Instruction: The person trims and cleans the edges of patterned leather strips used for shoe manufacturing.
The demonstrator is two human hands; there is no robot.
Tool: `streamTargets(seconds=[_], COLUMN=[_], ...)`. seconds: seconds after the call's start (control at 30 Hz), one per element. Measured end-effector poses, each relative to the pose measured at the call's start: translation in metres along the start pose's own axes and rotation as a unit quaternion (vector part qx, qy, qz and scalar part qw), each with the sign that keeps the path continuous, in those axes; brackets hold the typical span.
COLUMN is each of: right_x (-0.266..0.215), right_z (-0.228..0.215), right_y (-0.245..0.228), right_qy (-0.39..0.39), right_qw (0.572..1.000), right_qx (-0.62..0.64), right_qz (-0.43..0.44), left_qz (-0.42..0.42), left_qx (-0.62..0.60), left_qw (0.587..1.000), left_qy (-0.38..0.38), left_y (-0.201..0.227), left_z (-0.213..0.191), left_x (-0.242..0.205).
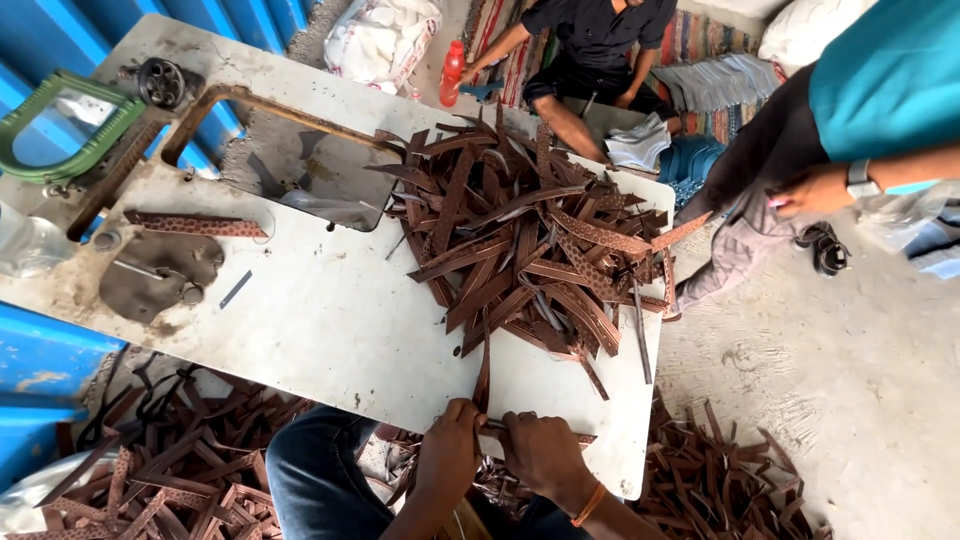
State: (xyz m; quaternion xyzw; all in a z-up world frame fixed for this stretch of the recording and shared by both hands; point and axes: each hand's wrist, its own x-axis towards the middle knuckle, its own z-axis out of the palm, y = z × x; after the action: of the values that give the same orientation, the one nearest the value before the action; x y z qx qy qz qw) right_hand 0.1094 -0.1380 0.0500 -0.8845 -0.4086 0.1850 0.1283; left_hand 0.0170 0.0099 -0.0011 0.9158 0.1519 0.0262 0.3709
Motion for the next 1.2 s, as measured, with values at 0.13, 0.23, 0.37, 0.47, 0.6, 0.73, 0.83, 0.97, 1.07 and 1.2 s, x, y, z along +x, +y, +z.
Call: streamTargets(seconds=[0.13,0.23,0.37,0.47,0.6,0.73,0.83,0.97,1.07,1.2], right_x=[0.000,-0.002,-0.007,-0.001,0.005,0.009,0.009,0.006,0.001,0.001], right_z=[0.009,0.013,0.008,0.004,-0.002,-0.005,0.000,0.024,0.016,0.005], right_y=[0.009,0.012,0.011,0.006,-0.001,-0.002,0.002,0.027,0.024,0.014], right_qy=[0.007,-0.008,0.007,0.079,-0.016,0.005,-0.042,0.001,0.027,-0.014], right_qw=[0.999,0.996,0.995,0.994,0.999,1.000,0.999,0.998,0.995,0.998], right_qx=[0.043,0.087,0.097,0.071,0.045,0.001,-0.005,0.047,0.075,0.040], right_qz=[-0.002,0.021,0.024,-0.036,0.012,-0.028,-0.015,-0.053,-0.058,-0.035], left_qz=[-0.049,-0.070,-0.051,-0.045,-0.081,-0.012,0.016,-0.052,-0.083,-0.080], left_qx=[-0.063,-0.091,-0.089,-0.080,-0.083,-0.068,-0.078,-0.153,-0.171,-0.163], left_qw=[0.997,0.993,0.995,0.996,0.993,0.997,0.996,0.986,0.981,0.983], left_qy=[0.021,0.023,0.015,0.018,0.001,0.027,0.045,0.042,0.031,0.025], left_y=[0.001,0.004,0.005,0.008,0.004,-0.002,0.002,-0.001,-0.002,-0.006], left_z=[-0.008,-0.015,-0.021,-0.019,-0.011,0.001,-0.007,-0.016,-0.015,-0.011], left_x=[-0.001,-0.004,-0.005,-0.005,-0.007,-0.014,-0.016,-0.011,-0.013,-0.012])
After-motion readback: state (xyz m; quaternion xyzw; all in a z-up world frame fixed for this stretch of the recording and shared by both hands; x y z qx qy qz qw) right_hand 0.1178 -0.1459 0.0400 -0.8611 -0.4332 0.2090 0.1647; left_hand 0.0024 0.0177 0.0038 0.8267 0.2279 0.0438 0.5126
